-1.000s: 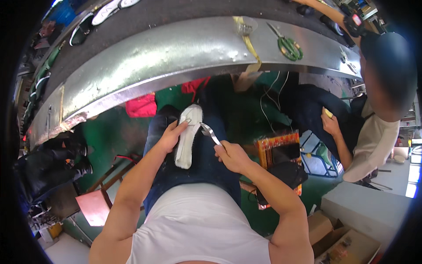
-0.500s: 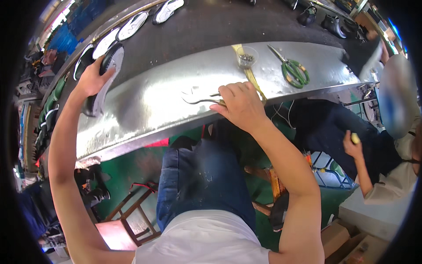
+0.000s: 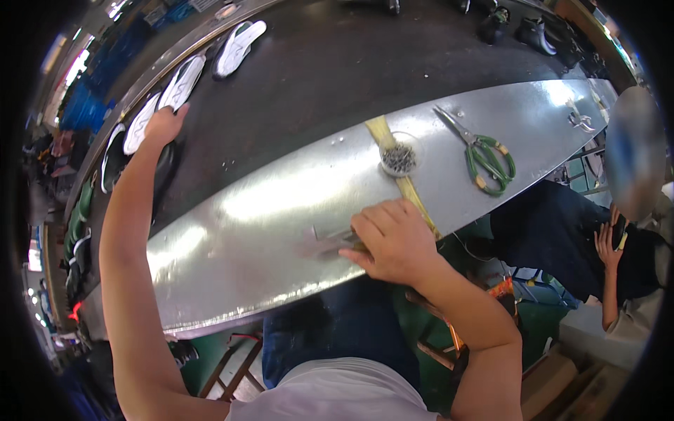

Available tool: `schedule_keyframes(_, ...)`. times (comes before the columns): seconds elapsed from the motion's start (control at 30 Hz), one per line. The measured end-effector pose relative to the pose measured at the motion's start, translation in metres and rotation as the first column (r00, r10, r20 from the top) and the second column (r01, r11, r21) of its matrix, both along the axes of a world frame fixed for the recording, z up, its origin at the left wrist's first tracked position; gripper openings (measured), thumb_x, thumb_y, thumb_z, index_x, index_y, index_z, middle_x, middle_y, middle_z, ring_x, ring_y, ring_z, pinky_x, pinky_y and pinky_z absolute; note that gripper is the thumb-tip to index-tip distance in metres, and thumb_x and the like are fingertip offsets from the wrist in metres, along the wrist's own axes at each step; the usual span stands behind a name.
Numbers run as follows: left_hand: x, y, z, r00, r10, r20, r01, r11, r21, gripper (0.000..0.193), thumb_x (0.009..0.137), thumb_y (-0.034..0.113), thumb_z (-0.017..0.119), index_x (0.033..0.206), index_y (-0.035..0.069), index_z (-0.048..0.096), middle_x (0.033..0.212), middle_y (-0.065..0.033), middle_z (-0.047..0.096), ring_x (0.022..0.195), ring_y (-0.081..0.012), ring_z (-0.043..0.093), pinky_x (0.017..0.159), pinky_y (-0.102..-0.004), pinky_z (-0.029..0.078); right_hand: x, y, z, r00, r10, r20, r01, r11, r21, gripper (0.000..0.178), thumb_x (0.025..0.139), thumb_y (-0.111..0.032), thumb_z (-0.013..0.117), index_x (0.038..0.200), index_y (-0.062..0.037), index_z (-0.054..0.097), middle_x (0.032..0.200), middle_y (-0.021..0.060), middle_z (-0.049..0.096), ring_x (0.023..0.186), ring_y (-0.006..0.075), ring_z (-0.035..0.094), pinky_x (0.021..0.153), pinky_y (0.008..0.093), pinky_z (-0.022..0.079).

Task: Using lasting pincers to pull and secure the shoe upper to the insole on a wooden last at an industrial workstation.

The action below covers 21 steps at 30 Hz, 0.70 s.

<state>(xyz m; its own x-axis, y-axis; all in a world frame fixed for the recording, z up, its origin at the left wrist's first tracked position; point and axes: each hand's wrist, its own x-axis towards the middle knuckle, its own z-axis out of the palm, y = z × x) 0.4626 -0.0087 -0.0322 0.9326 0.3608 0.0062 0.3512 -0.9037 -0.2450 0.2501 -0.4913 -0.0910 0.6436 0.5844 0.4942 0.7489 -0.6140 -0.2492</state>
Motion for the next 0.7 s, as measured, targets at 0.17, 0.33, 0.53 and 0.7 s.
schedule_keyframes(0.17,0.108,-0.042,-0.054,0.926,0.053,0.375,0.121,0.896,-0.427,0.102,0.079,0.066,0.068,0.145,-0.007,0.04,0.143,-0.0303,0.048,0.134,-0.0378,0.048,0.112,-0.0415,0.038,0.002,-0.001,0.005,0.999,-0.002,-0.036,0.002,1.0,0.018,0.043,0.073,-0.04,0.079,0.098,-0.009,0.064,0.093,0.005,0.063,0.087,0.0239,0.061,0.08,0.0393,0.045)
schedule_keyframes(0.33,0.169,-0.054,-0.081,0.799,0.225,0.557,0.078,0.881,-0.467,0.11,0.074,0.066,0.073,0.15,-0.002,0.034,0.152,-0.0299,0.036,0.14,-0.0426,0.039,0.114,-0.0419,0.035,0.0,-0.002,0.006,0.997,0.005,-0.075,-0.001,0.998,0.061,0.045,0.072,-0.039,0.08,0.102,-0.0084,0.067,0.096,0.0041,0.064,0.087,0.0214,0.062,0.079,0.0365,0.046)
schedule_keyframes(0.53,0.112,-0.039,-0.058,0.948,0.202,0.247,0.133,0.453,-0.881,0.083,0.085,0.051,0.072,0.137,-0.009,0.047,0.127,-0.0216,0.06,0.111,-0.0354,0.062,0.089,-0.046,0.055,-0.004,-0.001,0.005,0.997,0.004,-0.074,0.001,0.997,0.072,0.041,0.075,-0.04,0.079,0.099,-0.0093,0.065,0.095,0.0047,0.064,0.087,0.0234,0.062,0.079,0.0374,0.046)
schedule_keyframes(0.7,-0.026,-0.06,-0.002,0.953,0.201,0.228,0.115,0.457,-0.882,0.077,0.088,0.052,0.07,0.13,-0.009,0.05,0.123,-0.0179,0.06,0.103,-0.026,0.063,0.074,-0.0401,0.058,-0.006,-0.001,0.002,0.999,0.01,-0.04,-0.007,0.997,0.073,0.041,0.078,-0.041,0.077,0.098,-0.0091,0.062,0.095,0.0053,0.065,0.089,0.0252,0.062,0.082,0.0401,0.045)
